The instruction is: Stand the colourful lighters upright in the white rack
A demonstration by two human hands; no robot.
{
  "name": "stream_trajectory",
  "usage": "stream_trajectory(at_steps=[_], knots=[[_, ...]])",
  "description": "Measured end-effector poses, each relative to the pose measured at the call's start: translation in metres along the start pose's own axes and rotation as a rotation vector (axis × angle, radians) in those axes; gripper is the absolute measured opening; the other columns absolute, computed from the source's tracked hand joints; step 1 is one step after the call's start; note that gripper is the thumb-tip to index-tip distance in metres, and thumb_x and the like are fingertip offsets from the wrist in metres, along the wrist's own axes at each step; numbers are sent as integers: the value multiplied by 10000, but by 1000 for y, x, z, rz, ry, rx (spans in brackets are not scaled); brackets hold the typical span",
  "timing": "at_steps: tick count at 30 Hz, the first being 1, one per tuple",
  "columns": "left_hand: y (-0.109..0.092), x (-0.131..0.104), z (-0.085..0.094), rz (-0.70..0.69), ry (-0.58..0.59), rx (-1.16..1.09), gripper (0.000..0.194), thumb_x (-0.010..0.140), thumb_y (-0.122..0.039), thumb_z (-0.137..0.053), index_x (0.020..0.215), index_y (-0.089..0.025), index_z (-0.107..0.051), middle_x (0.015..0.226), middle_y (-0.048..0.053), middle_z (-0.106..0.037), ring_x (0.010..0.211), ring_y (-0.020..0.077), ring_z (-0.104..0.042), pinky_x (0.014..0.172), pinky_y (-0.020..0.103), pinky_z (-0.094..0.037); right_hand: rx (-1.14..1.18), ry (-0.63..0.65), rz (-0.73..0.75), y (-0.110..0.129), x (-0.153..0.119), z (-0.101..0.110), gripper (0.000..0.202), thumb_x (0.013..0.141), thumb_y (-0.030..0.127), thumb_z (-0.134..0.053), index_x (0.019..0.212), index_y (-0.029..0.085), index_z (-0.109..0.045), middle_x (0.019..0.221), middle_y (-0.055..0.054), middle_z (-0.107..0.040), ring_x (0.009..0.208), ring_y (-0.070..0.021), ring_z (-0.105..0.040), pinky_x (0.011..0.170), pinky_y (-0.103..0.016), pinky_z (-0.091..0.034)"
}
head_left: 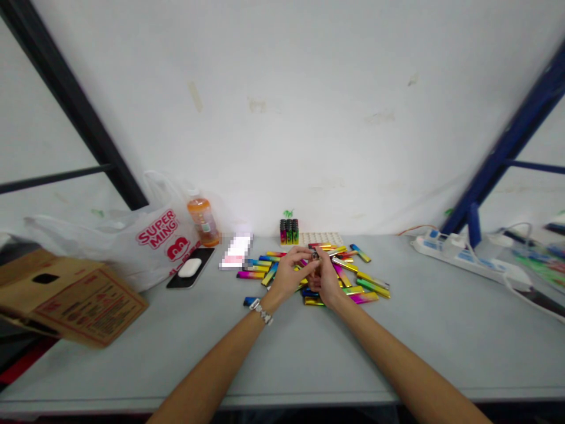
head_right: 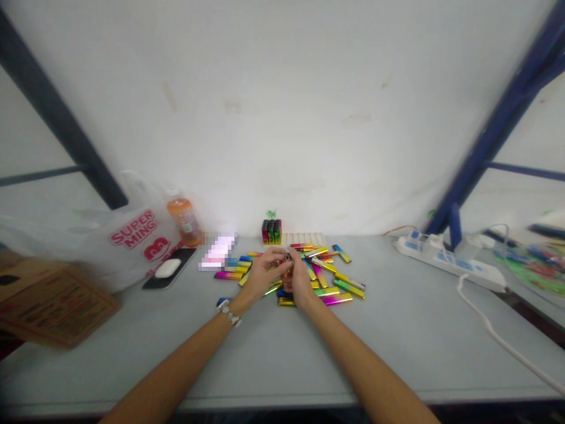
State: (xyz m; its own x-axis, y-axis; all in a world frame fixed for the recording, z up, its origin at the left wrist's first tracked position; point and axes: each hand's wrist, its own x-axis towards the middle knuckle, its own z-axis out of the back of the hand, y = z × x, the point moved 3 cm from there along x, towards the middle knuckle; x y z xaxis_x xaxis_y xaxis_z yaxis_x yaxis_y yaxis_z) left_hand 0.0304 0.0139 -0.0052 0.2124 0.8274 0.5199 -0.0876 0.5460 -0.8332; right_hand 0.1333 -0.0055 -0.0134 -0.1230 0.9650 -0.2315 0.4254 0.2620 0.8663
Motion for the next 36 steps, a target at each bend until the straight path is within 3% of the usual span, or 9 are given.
stream_trajectory(at_steps=[4,15,20,24,27,31,36], knots=[[-1,0,-1,-12,19,8,178,815,-347,-714,824,-172,-745,1033,84,-663,983,187,-625,924,331,-488,-38,-82,12,0,0,0,559,848,661,-425,510,231,-314,394,63,-244,351,-72,-154,374,-231,-70],[-3,-1,-1,-4,24,-1,190,815,-358,-711,814,-171,-742,997,82,-659,963,182,-620,927,329,-475,-15,-117,38,-2,3,2,506,855,612,-432,542,230,-322,418,57,-290,360,-79,-172,381,-234,-102],[0,-1,-1,1,22,-6,222,816,-395,-707,829,-176,-741,1013,80,-660,963,181,-621,903,316,-487,-13,-91,38,-3,3,3,554,843,666,-444,530,229,-308,420,60,-276,355,-70,-161,374,-236,-84],[-1,0,-1,5,4,7,260,817,-422,-702,792,-164,-722,994,85,-658,948,184,-623,870,315,-500,-1,61,28,-3,4,1,603,807,754,-431,531,234,-297,408,77,-220,360,-64,-131,374,-231,-75],[-2,0,1,4,-66,13,272,815,-431,-701,849,-162,-710,1013,90,-653,948,190,-630,839,313,-520,-8,101,93,-3,6,-1,558,801,734,-447,574,230,-377,419,73,-275,365,-74,-189,362,-225,-125],[-3,0,5,28,-176,38,331,811,-423,-708,1017,-166,-672,1016,82,-659,856,170,-645,713,275,-542,-109,-19,270,-1,7,1,402,811,615,-523,704,228,-493,532,52,-417,431,-108,-342,357,-230,-251],[-10,1,10,0,-185,122,322,843,-402,-679,1074,-178,-691,988,69,-703,852,170,-661,711,264,-541,-213,-61,335,-2,4,3,300,828,554,-567,882,260,-537,680,47,-506,459,-114,-389,382,-248,-315]])
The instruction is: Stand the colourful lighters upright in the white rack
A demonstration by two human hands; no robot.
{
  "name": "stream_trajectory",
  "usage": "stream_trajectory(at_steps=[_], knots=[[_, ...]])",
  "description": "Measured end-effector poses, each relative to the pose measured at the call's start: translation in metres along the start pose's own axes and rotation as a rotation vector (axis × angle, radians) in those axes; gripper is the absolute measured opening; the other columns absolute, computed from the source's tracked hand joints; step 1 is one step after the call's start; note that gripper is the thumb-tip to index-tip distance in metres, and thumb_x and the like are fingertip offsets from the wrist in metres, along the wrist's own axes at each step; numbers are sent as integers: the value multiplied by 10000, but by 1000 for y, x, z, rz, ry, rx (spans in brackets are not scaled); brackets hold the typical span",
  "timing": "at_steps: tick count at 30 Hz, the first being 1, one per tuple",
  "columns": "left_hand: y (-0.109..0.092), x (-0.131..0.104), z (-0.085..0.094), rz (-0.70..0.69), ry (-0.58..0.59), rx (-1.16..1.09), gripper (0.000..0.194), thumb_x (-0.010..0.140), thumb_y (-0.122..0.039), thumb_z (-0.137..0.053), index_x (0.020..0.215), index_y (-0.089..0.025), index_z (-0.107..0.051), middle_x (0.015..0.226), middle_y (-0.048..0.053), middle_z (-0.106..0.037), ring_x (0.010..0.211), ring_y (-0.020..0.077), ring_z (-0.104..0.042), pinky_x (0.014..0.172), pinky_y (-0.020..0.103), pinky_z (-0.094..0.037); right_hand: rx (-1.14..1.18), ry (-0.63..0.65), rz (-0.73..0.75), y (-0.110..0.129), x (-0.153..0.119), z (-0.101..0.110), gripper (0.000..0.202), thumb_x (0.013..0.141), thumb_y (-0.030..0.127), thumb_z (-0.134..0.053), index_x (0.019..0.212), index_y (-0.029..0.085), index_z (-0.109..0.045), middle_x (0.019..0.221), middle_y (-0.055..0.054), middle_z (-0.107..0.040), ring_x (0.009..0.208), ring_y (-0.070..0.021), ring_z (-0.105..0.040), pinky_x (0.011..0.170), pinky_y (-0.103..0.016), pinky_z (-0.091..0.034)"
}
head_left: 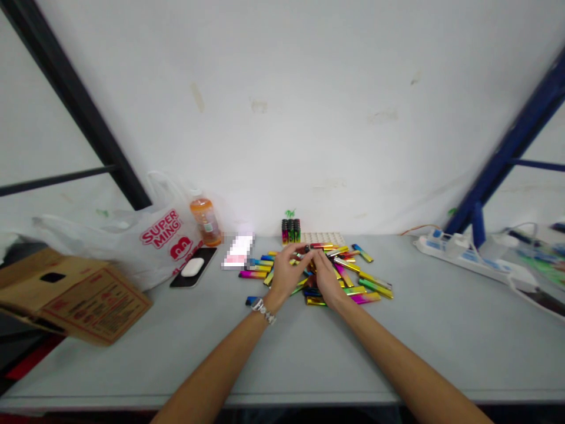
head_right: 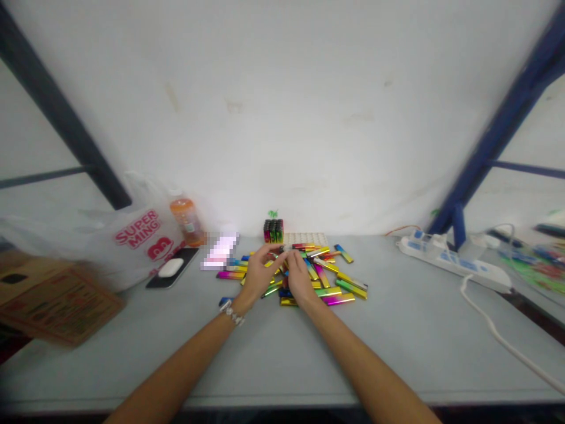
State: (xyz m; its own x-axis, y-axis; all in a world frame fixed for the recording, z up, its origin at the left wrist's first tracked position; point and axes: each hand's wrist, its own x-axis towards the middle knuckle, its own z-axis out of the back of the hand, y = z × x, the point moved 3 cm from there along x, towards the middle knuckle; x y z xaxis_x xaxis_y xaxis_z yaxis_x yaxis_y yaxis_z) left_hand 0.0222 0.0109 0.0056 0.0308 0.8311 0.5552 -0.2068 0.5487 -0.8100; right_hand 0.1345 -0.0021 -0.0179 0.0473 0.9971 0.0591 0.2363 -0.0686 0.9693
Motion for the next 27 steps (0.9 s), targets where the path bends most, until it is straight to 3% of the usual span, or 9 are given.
stream_trajectory(at_steps=[4,7,10,13,18,22,27], knots=[[-2,7,4,-8,32,55,327,873,-381,-645,1142,-202,-691,1016,64,-731,868,184,-682,773,298,-554,-70,-2,95,2,4,6,265,855,522,-561,901,262,-543,727,34,-528,504,-129,-444,448,-266,-374],[-3,22,7,-57,96,100,272,864,-358,-654,1078,-200,-709,972,52,-742,840,182,-691,798,306,-556,-197,-26,276,9,12,15,218,854,449,-583,924,243,-568,854,-6,-596,730,-173,-552,646,-297,-462],[-5,52,8,-109,180,128,210,861,-306,-646,1027,-190,-700,897,42,-735,824,177,-691,790,296,-549,-346,-110,411,17,21,30,229,826,392,-613,977,222,-582,975,-42,-619,918,-207,-566,801,-331,-451],[-9,89,4,-158,315,244,148,846,-236,-639,972,-187,-700,860,46,-729,804,180,-681,760,290,-533,-392,-183,402,21,29,44,215,828,391,-601,945,211,-585,956,-54,-621,886,-213,-569,782,-339,-442],[-6,138,-12,-238,463,675,151,779,-125,-650,900,-184,-719,821,64,-721,770,208,-652,770,312,-490,-429,-185,390,18,33,48,176,828,369,-580,868,199,-601,876,-49,-634,825,-208,-566,765,-336,-431],[8,155,-25,-193,511,898,199,759,-114,-644,921,-188,-730,880,83,-731,847,238,-664,798,316,-484,-498,-118,407,13,33,45,172,844,355,-540,843,195,-606,860,-47,-641,845,-213,-575,765,-336,-437],[28,165,-31,-162,552,988,229,743,-119,-635,932,-199,-737,930,69,-742,885,220,-674,802,287,-489,-497,-135,381,11,35,47,205,828,368,-540,897,188,-610,872,-53,-656,822,-212,-590,749,-338,-451]])
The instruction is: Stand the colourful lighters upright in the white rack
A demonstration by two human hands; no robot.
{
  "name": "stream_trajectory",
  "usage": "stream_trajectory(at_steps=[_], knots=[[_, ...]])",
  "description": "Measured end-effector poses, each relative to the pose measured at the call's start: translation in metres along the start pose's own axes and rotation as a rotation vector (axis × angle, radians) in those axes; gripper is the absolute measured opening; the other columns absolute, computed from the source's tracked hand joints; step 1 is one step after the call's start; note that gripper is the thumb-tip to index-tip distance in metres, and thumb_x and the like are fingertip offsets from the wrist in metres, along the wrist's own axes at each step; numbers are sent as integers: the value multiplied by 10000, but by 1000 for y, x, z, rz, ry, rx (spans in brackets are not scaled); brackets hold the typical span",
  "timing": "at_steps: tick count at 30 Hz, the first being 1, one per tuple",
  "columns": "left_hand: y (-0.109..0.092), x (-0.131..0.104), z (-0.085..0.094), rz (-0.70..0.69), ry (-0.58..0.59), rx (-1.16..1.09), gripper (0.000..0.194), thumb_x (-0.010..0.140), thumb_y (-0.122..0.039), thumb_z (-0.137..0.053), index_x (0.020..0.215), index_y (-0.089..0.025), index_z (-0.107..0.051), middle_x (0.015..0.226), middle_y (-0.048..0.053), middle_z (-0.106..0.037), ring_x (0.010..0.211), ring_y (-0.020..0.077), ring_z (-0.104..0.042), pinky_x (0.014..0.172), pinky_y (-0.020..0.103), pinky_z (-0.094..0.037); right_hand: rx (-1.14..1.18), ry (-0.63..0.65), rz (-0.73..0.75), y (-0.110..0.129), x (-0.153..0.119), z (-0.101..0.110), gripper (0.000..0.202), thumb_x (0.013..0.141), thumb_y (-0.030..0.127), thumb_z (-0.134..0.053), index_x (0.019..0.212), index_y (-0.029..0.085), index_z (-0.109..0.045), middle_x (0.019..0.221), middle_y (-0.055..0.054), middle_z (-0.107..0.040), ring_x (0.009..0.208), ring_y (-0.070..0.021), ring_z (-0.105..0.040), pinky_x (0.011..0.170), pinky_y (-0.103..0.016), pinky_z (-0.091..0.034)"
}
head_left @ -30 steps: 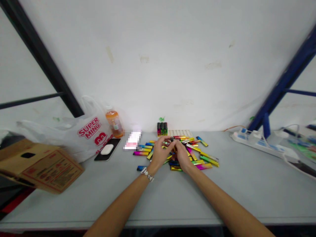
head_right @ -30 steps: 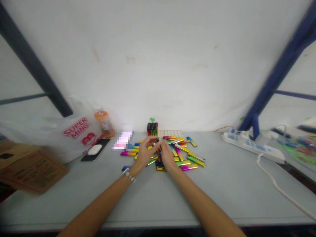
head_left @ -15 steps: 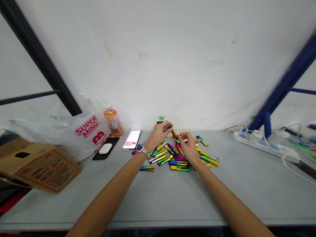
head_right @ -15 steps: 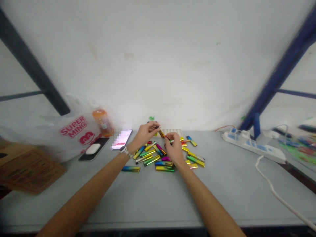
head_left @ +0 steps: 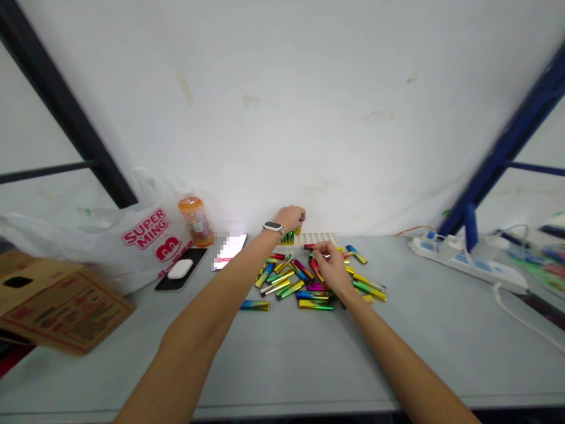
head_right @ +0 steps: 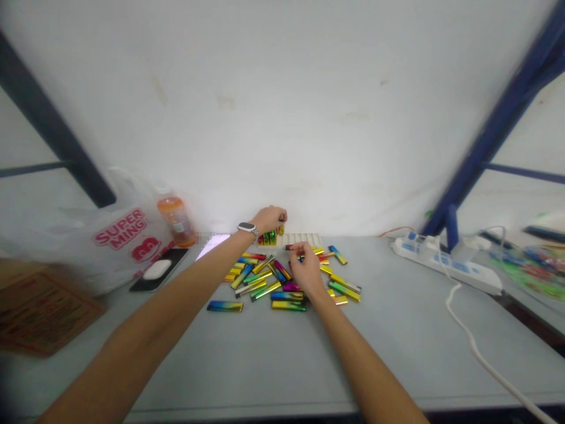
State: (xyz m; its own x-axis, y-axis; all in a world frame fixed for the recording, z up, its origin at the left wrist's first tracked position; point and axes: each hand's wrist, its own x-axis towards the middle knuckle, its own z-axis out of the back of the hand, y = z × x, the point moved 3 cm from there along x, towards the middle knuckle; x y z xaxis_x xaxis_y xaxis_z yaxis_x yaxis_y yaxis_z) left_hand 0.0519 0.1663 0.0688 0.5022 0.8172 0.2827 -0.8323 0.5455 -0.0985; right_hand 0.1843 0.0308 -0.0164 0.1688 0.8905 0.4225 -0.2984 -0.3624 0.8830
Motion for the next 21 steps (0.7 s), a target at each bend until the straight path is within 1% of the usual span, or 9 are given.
stream_trajectory(at_steps=[4,8,11,15,19,21], knots=[[6,5,-5,8,15,28,233,750,-133,-629,942,-198,-744,950,72,-748,895,216,-679,810,286,-495,7,-15,-8,-1,2,2,205,811,377,-548,885,193,-601,848,-51,-662,795,-210,-593,730,-337,-454],[5,6,-7,4,12,43,226,749,-132,-631,926,-194,-757,932,75,-753,888,213,-682,816,285,-497,3,-28,-14,-2,3,4,203,803,380,-549,869,195,-603,839,-49,-661,780,-205,-589,748,-344,-451],[3,4,-8,0,-10,48,234,760,-127,-620,934,-186,-765,957,89,-752,905,213,-683,824,286,-497,-4,-33,-8,-2,5,6,206,806,384,-554,856,191,-608,834,-51,-660,783,-205,-587,767,-347,-451],[5,3,-10,-15,-11,50,228,777,-149,-627,951,-186,-771,959,91,-757,896,211,-687,803,281,-502,-17,-26,-15,-2,8,9,208,817,387,-556,839,188,-613,821,-48,-660,783,-205,-588,762,-340,-446],[8,2,-8,-13,-7,67,222,783,-172,-648,965,-186,-775,937,87,-764,868,201,-690,789,268,-500,-42,-22,-29,-5,9,13,214,832,392,-544,831,191,-614,823,-48,-667,792,-212,-599,739,-333,-438],[8,1,-5,-9,-14,90,232,802,-163,-625,978,-180,-775,945,97,-764,879,206,-687,803,276,-493,-75,-21,-30,-6,10,14,213,838,390,-535,829,193,-614,813,-47,-667,786,-214,-602,729,-331,-436]])
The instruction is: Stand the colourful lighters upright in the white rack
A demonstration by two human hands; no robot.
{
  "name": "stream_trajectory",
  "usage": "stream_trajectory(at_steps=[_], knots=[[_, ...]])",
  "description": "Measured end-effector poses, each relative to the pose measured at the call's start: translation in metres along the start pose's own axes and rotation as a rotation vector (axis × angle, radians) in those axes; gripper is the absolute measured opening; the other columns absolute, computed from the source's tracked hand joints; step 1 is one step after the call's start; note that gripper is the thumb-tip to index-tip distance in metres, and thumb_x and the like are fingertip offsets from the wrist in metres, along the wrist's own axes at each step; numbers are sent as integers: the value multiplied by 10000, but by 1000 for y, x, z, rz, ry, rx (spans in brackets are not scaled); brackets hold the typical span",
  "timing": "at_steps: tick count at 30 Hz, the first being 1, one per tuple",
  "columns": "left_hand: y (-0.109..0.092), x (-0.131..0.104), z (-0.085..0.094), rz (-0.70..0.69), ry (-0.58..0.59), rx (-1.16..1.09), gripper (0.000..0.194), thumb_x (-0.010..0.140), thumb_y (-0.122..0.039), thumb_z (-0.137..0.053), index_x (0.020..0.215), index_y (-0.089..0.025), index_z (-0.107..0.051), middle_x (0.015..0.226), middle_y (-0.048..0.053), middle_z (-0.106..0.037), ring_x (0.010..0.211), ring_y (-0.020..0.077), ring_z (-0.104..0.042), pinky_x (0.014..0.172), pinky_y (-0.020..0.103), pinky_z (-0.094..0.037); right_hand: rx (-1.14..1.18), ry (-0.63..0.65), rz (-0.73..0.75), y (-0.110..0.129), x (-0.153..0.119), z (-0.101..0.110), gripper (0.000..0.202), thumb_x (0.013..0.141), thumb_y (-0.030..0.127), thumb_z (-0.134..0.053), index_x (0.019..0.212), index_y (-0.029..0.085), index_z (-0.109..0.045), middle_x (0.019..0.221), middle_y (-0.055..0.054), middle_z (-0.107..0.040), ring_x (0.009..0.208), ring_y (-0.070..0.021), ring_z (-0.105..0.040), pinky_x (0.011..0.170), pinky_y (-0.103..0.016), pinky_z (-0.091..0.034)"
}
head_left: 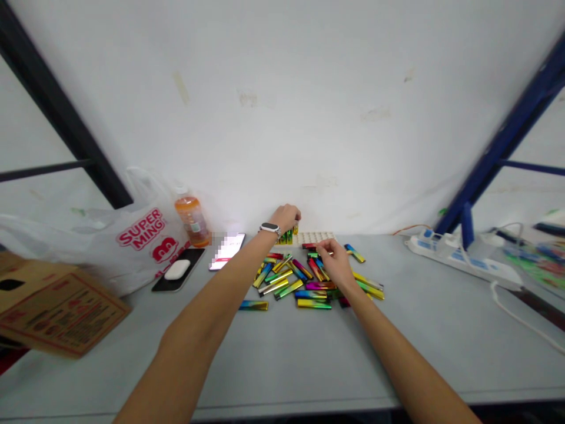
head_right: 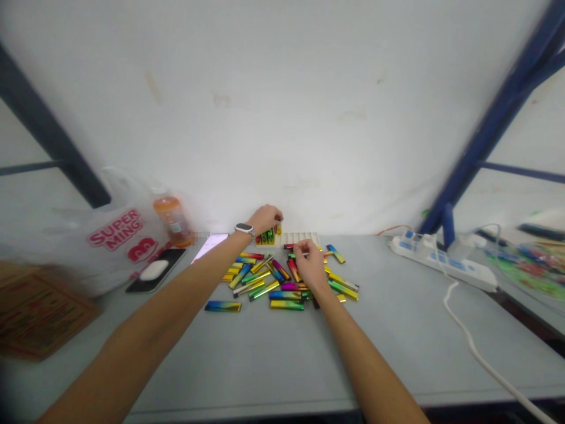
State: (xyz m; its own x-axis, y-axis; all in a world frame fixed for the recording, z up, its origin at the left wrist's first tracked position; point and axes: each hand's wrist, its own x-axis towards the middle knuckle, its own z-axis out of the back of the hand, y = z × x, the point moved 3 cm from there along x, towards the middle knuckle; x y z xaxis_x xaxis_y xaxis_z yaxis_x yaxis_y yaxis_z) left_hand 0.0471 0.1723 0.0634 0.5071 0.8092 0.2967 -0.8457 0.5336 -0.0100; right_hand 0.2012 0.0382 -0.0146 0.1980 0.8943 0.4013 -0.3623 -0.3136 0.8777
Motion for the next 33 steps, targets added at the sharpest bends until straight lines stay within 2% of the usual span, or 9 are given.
stream_trajectory(at_steps=[4,8,11,16,21,24,27,30,33], knots=[[-7,-6,7,-5,-12,67,266,829,-115,-547,957,-153,-777,934,141,-750,909,232,-670,859,328,-466,-160,10,35,-2,4,0,166,840,333,-526,829,192,-613,822,-51,-668,795,-211,-606,751,-333,-438],[-17,-16,9,-28,-17,131,275,844,-102,-502,903,-107,-770,979,191,-712,1031,275,-611,913,388,-425,-472,73,69,1,13,-4,158,844,261,-516,904,198,-649,955,-78,-665,943,-237,-595,832,-362,-411],[-21,-22,9,-54,-56,198,278,874,-142,-482,908,-104,-755,1128,195,-651,1129,291,-538,939,415,-398,-707,166,93,7,22,-10,222,846,251,-522,1009,209,-667,1081,-111,-635,1069,-278,-546,876,-395,-374],[-20,-30,12,-58,-77,213,259,881,-173,-486,927,-133,-737,1148,156,-620,1121,282,-508,933,431,-382,-972,358,157,14,39,-23,326,793,229,-557,1095,194,-677,1143,-153,-605,1137,-320,-485,911,-434,-325],[-25,-52,21,-41,-274,12,261,871,-141,-488,1013,-178,-704,1129,91,-624,1088,239,-521,921,398,-398,-1079,437,219,14,52,-29,318,789,234,-559,1071,159,-686,1130,-176,-622,1115,-323,-495,914,-444,-305],[-30,-76,19,11,-386,-171,236,884,-131,-474,956,-196,-690,1059,64,-637,1052,215,-545,911,371,-425,-1040,434,299,17,56,-29,264,829,253,-550,1029,150,-689,1092,-191,-648,1078,-329,-525,921,-466,-297],[-33,-102,11,73,-481,-368,207,882,-132,-493,952,-196,-677,1020,60,-641,1024,202,-572,938,357,-447,-863,377,345,24,56,-24,206,874,272,-538,1003,180,-669,1020,-148,-684,1005,-291,-570,917,-447,-318],[-35,-126,3,119,-546,-558,199,885,-125,-483,933,-194,-664,986,53,-641,990,185,-598,921,332,-478,-484,323,329,34,46,-20,191,907,320,-510,1018,213,-624,929,-71,-690,878,-226,-594,835,-368,-398],[-38,-143,-1,171,-554,-694,187,907,-157,-484,945,-199,-662,1000,49,-647,946,169,-617,845,300,-506,-14,236,234,44,27,-21,247,917,439,-489,993,222,-577,846,-27,-654,746,-178,-584,683,-295,-446]])
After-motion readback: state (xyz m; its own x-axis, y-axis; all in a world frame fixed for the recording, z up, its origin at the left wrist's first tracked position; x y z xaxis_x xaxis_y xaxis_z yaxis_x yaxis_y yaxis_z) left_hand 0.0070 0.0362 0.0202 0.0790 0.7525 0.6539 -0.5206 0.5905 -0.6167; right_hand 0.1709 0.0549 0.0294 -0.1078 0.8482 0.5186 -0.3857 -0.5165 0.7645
